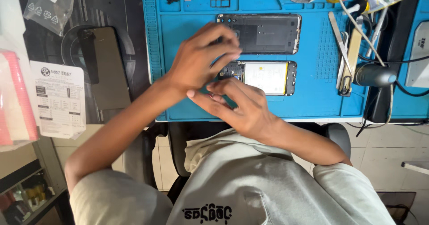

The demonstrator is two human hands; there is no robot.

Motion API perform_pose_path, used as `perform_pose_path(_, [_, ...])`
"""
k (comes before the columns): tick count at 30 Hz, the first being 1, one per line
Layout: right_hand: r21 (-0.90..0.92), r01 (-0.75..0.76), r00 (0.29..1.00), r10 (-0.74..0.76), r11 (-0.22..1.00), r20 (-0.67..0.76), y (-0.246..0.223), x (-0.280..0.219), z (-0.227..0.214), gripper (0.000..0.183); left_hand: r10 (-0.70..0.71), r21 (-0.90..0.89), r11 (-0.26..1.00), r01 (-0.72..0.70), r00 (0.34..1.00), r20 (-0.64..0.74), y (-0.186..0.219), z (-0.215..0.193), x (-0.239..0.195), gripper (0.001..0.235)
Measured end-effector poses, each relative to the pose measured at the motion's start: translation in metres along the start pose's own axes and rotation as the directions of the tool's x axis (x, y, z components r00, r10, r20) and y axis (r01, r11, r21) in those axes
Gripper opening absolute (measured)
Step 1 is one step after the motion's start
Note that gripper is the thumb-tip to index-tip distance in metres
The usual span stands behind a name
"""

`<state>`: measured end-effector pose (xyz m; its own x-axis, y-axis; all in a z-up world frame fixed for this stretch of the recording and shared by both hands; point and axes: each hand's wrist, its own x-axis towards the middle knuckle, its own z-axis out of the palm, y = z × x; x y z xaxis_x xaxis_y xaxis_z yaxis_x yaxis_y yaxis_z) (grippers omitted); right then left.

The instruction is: The person removes the SIM card tray from a blue smartphone, then uses a prying tool to separate the back cover. They open the device to reveal the internal components, including the battery and motherboard, and proceed to unscrew and remove a small internal bracket.

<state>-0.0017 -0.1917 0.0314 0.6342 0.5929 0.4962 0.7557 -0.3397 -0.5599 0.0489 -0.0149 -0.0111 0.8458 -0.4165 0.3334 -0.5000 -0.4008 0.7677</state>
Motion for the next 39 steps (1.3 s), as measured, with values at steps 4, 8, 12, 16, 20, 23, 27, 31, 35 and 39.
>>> perform_pose_path(4, [0.114,0.023,0.997,-0.031,0.993,0.072,-0.003,0.0,0.001,0.05,0.075,-0.02,0.997,-0.074,0.993,0.096,-0.016,0.014,0.031,0.007])
perform_pose_path(8, [0.058,0.054,0.998,-0.052,0.997,-0.032,0.0,-0.001,0.003,0.042,0.128,-0.042,0.992,-0.123,0.979,0.162,-0.024,0.024,0.049,0.006])
perform_pose_path(12, [0.006,0.121,0.981,-0.119,0.993,-0.156,0.014,-0.002,-0.002,0.035,0.166,-0.037,0.986,-0.162,0.974,0.153,-0.019,0.01,0.042,0.017])
perform_pose_path(16, [-0.051,0.11,0.981,-0.117,0.993,-0.154,0.021,0.004,-0.01,0.034,0.056,-0.042,0.998,-0.052,0.992,0.11,-0.007,-0.018,0.021,0.02])
perform_pose_path(20, [-0.034,0.11,0.991,-0.112,0.993,-0.076,0.024,0.008,-0.02,0.041,-0.069,-0.026,0.997,0.072,0.993,0.091,0.005,-0.036,-0.013,0.019])
perform_pose_path(23, [-0.116,0.101,0.993,-0.107,0.988,-0.041,0.022,0.011,-0.022,0.041,-0.143,-0.053,0.987,0.15,0.983,0.117,0.012,-0.037,-0.035,0.021])
perform_pose_path(27, [-0.119,0.067,0.997,-0.064,0.991,0.032,0.02,0.018,-0.028,0.043,-0.167,-0.007,0.986,0.169,0.979,0.115,0.014,-0.031,-0.052,0.023])
perform_pose_path(31, [-0.082,0.055,0.998,-0.053,0.995,0.031,0.024,0.029,-0.031,0.039,-0.151,-0.039,0.987,0.156,0.983,0.103,0.011,-0.027,-0.058,0.033])
perform_pose_path(35, [-0.08,0.057,0.998,-0.055,0.995,0.017,0.028,0.035,-0.031,0.037,-0.121,0.045,0.992,0.117,0.988,0.094,0.011,-0.022,-0.062,0.037])
perform_pose_path(39, [-0.021,0.071,0.997,-0.071,0.997,0.016,0.031,0.036,-0.026,0.033,-0.086,0.086,0.993,0.078,0.991,0.102,0.008,-0.02,-0.063,0.033])
